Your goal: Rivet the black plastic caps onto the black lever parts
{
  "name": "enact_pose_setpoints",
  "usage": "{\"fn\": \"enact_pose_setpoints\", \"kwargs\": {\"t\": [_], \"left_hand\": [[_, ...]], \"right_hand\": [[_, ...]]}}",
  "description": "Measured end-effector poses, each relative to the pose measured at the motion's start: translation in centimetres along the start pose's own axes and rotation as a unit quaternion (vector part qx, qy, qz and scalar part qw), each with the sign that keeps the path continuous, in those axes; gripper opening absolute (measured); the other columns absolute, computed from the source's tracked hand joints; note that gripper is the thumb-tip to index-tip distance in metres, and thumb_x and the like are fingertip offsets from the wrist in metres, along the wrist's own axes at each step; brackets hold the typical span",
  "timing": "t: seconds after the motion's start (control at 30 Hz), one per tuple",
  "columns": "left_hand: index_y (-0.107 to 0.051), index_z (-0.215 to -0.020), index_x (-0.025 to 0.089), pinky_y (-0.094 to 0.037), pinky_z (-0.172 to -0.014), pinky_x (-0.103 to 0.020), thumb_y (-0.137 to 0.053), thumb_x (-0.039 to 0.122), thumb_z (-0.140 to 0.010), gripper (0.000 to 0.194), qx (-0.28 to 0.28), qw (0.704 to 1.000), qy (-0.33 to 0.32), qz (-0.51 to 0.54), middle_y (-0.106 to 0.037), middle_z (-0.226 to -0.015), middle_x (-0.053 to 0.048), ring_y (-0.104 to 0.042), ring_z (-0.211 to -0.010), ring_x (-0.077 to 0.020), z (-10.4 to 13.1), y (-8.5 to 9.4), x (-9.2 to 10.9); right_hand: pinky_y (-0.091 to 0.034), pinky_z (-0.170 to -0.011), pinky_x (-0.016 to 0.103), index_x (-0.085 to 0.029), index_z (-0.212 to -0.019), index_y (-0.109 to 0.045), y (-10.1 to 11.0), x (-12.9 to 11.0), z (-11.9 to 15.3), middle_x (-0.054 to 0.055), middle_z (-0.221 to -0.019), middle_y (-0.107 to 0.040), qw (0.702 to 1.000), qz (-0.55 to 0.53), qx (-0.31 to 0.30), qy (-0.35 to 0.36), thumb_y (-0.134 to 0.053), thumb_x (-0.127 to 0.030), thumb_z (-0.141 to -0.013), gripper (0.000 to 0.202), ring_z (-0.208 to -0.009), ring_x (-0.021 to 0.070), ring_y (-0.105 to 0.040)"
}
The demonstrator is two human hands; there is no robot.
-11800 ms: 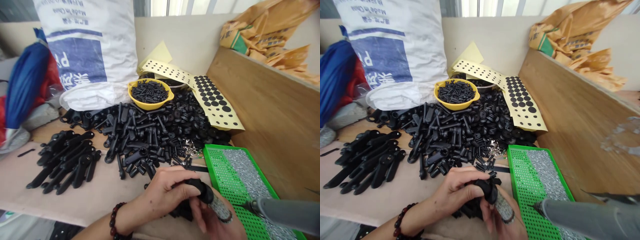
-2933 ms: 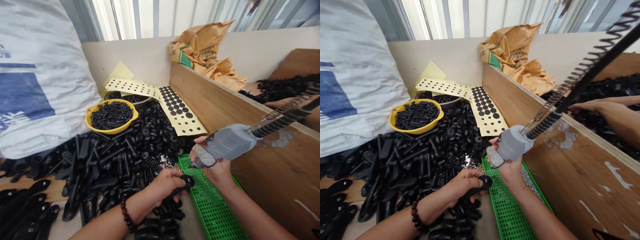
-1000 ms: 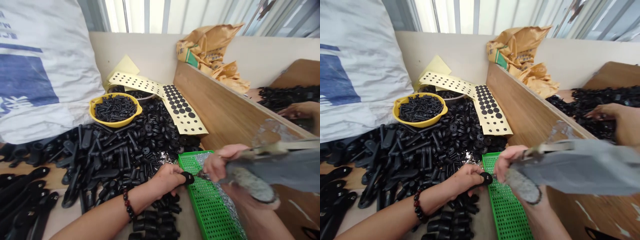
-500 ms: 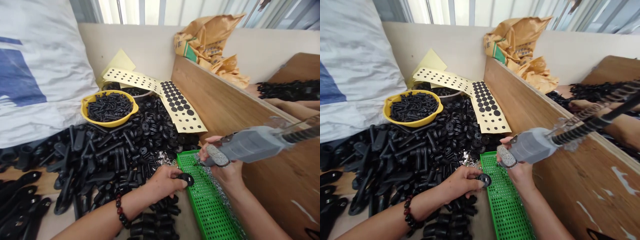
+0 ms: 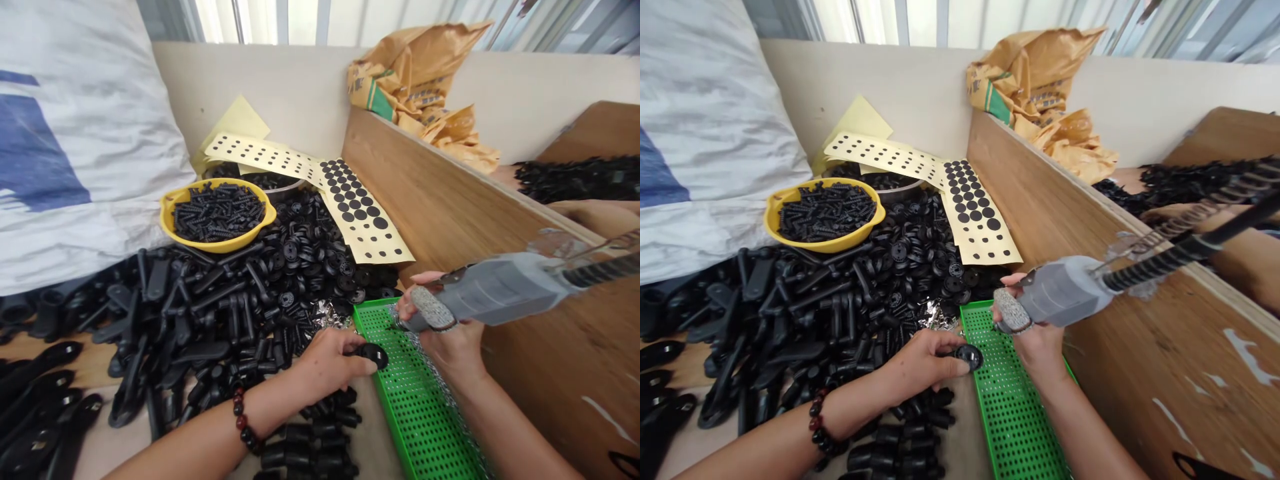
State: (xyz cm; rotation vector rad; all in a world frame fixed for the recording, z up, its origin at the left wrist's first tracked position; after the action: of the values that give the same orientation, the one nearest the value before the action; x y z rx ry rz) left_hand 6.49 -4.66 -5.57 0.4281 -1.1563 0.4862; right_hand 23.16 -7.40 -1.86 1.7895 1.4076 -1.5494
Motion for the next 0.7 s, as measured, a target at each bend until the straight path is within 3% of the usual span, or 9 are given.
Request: {"fn": "enact_pose_setpoints", "kwargs": {"t": [0.23,0.5,0.7], "left_hand": [[-0.071,-0.099,0.014,-0.035,-0.045,-0.017,-0.061,0.031,-0.067,0.037,0.003,1.0,-0.006,-0.021,-0.062,-0.077,0.001,-0.044,-0.056,-0.0092,0.0,-0.1,-0.1],[-0.072,-0.098,0.014,-0.033,-0.047,-0.018,-0.06,0.029,-0.067,0.036,0.01,1.0,-0.003,-0.029,-0.062,-0.076,0.001,-0.044,-0.058,-0.0094,0.2,0.0,0.7],[-0.072,-0.097,0.015,-0.034,-0.048,-0.019,-0.059,0.03,-0.067,0.036,0.006,1.0,0.002,-0.03,-0.064,-0.078,0.001,-0.047,-0.058,-0.0102,0.1,0.0,0.4]], "right_hand": [[-0.037,-0.04,0.025,-0.021,-0.074,-0.058,0.0,0.1,-0.1,-0.005,-0.05,-0.055,1.0,0.004,0.011,-0.01,-0.077,-0.032,-0.066,0.022,-0.042,0.0118,-0.05],[-0.039,-0.04,0.025,-0.022,-0.083,-0.062,-0.3,-0.3,0.0,-0.006,-0.051,-0.056,1.0,0.018,0.02,-0.006,-0.079,-0.032,-0.062,0.029,-0.042,0.0115,-0.051],[-0.038,-0.039,0.026,-0.022,-0.074,-0.057,-0.5,0.0,-0.2,-0.006,-0.047,-0.055,0.999,0.022,0.029,-0.011,-0.079,-0.033,-0.062,0.027,-0.04,0.0117,-0.049]]}}
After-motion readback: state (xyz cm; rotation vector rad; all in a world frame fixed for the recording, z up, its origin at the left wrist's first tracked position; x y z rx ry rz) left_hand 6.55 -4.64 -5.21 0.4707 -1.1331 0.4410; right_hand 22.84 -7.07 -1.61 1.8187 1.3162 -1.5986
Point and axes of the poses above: each hand's wrist, its own z-axis away from the middle knuckle, its own y-axis out of the back of the hand, x = y × z, the point moved 2 cm from there along -z, towards the middle knuckle
